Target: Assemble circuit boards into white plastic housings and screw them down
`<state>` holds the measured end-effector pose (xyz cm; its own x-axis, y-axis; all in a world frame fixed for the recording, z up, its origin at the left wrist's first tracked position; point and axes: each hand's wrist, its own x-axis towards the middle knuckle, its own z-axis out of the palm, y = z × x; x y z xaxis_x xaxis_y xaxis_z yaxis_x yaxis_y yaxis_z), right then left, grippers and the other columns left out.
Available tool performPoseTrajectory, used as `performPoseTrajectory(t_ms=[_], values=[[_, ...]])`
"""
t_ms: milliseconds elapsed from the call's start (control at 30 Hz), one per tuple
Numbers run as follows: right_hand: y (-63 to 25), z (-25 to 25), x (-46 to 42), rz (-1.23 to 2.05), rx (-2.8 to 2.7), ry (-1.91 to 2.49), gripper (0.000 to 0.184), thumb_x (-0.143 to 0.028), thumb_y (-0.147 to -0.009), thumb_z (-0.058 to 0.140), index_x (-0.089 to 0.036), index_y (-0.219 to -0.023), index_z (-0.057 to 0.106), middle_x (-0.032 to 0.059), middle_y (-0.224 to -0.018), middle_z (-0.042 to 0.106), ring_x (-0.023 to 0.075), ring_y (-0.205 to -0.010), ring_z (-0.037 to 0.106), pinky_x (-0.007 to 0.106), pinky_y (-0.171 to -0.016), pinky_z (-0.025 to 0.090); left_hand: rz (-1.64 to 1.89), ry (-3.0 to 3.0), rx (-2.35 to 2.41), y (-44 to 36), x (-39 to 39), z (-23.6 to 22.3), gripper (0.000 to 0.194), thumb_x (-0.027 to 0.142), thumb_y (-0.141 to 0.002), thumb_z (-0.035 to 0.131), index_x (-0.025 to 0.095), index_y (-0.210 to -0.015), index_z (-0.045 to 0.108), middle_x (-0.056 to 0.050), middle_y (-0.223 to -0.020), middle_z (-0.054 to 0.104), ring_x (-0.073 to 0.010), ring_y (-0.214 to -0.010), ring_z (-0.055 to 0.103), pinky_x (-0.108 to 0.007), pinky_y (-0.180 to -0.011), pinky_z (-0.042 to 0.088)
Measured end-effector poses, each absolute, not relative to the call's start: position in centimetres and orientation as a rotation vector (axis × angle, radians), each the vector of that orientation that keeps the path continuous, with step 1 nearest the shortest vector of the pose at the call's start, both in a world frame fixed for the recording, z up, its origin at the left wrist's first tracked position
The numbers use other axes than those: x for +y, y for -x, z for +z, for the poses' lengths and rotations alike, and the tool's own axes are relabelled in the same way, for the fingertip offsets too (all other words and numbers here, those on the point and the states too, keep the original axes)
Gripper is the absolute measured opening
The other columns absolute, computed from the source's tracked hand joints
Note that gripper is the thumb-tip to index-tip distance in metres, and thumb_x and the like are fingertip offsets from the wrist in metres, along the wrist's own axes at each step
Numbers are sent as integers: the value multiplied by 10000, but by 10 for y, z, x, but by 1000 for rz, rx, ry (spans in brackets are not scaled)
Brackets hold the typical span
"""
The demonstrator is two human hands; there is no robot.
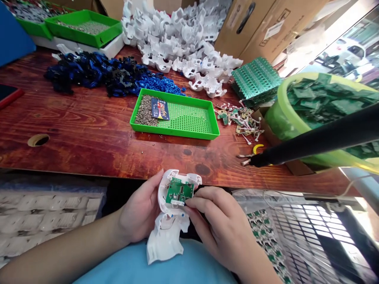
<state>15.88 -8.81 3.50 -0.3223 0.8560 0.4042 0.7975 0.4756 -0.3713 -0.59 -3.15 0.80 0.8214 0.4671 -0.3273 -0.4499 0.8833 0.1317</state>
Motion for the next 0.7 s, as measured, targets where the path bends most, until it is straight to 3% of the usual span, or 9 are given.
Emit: performPoseTrajectory(t_ms=[267,467,600,700], values=[[-155,33,-86,29,-2248,1376,99,-183,-888,544,-165,-935,630,61,-910,658,164,-836,594,297,-742,515,531,-170,389,8,-35,9,557,487,-948,292,118,-1096,681,-109,-1019,729,-203,-963,646,-292,-875,461],[-150,33,-84,13,-2283,1450,163,-214,-914,507,-162,-885,659,60,-876,658,165,-780,601,306,-695,513,577,-403,435,12,-38,5,445,505,-901,450,168,-1069,686,-69,-1023,719,-225,-1002,625,-301,-878,456],[-150,36,-87,151,-2228,1433,143,-223,-909,521,-181,-919,657,54,-890,644,151,-807,596,286,-712,515,548,-603,521,19,-39,2,323,247,-812,656,203,-1132,640,-49,-1032,701,-232,-1008,617,-292,-810,474],[-155,35,-92,253,-2030,1419,114,-156,-851,593,-201,-951,619,39,-903,606,134,-843,580,258,-748,506,545,-579,656,23,-39,2,245,207,-763,674,175,-1006,674,-45,-874,706,-214,-847,647,-304,-755,496]])
